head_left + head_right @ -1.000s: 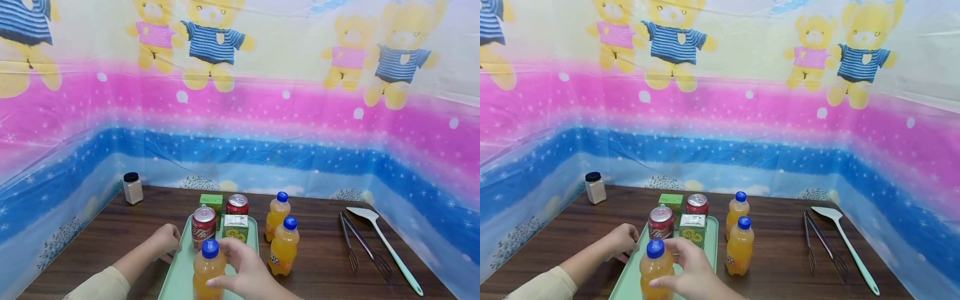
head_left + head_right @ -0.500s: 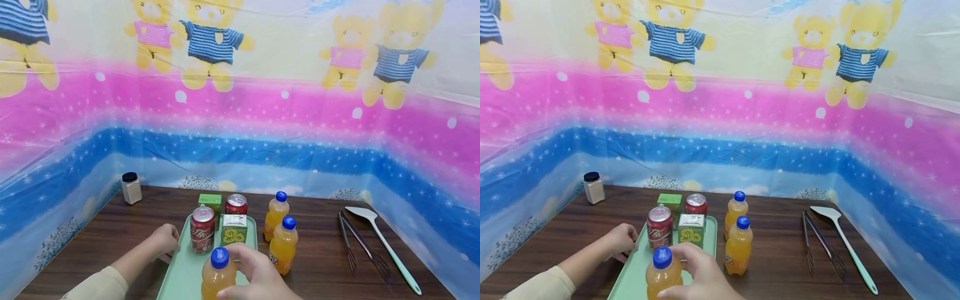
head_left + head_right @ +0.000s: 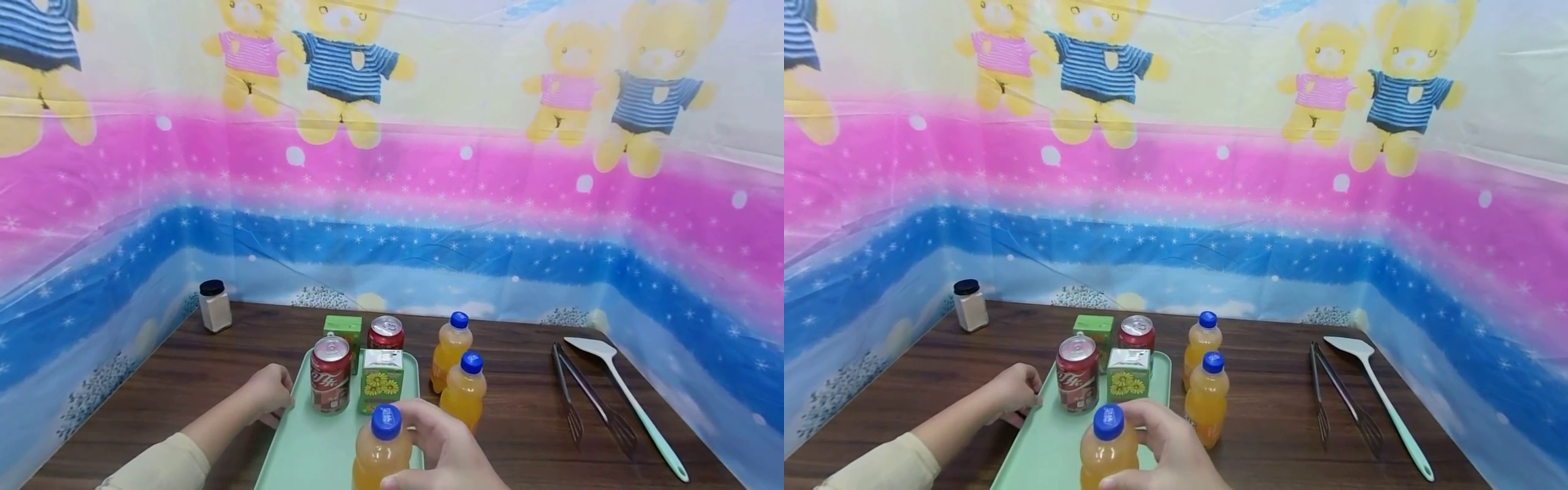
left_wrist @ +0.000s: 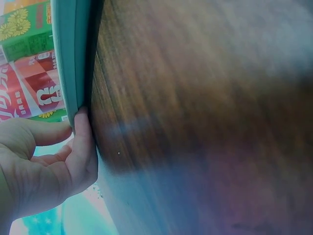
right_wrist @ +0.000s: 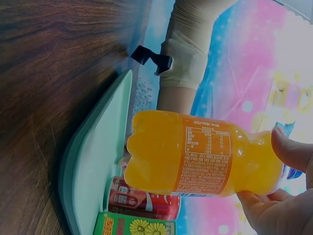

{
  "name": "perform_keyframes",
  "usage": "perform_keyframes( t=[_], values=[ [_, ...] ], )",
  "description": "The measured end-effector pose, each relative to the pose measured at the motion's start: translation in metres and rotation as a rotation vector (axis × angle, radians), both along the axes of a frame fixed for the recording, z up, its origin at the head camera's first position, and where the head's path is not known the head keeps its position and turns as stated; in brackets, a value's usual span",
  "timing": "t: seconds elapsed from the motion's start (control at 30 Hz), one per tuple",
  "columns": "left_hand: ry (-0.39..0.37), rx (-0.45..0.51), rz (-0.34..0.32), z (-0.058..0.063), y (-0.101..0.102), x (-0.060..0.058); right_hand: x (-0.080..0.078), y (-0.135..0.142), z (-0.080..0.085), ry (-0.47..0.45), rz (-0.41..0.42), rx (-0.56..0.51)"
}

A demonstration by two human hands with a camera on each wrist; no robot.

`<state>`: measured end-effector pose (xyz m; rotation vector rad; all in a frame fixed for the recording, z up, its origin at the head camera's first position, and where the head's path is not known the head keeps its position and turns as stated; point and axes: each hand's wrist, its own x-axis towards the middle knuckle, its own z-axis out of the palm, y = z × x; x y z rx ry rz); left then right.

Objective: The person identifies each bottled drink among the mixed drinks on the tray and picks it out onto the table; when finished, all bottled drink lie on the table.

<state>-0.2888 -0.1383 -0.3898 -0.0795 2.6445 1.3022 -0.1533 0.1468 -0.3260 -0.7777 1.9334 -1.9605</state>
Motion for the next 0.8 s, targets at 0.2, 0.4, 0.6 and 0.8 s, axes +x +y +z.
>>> perform_keyframes(
  t=[0.2,0.4,0.6,0.8],
  values=[
    [-0.001,0.006,0.001,0.001,0.001,0.002,0.004,0.01,0.0,0.021,-0.034,0.002],
    [0.007,-0.004,0.007,0.003,0.002,0.002,0.006,0.019,0.001,0.02,-0.05,0.01],
    [0.009,-0.005,0.004,0.001,0.001,0.002,0.007,0.028,0.002,0.002,-0.076,-0.001],
    [0.011,0.003,-0.001,0.0,0.001,0.001,0.009,0.04,0.003,-0.017,-0.149,0.021]
  ],
)
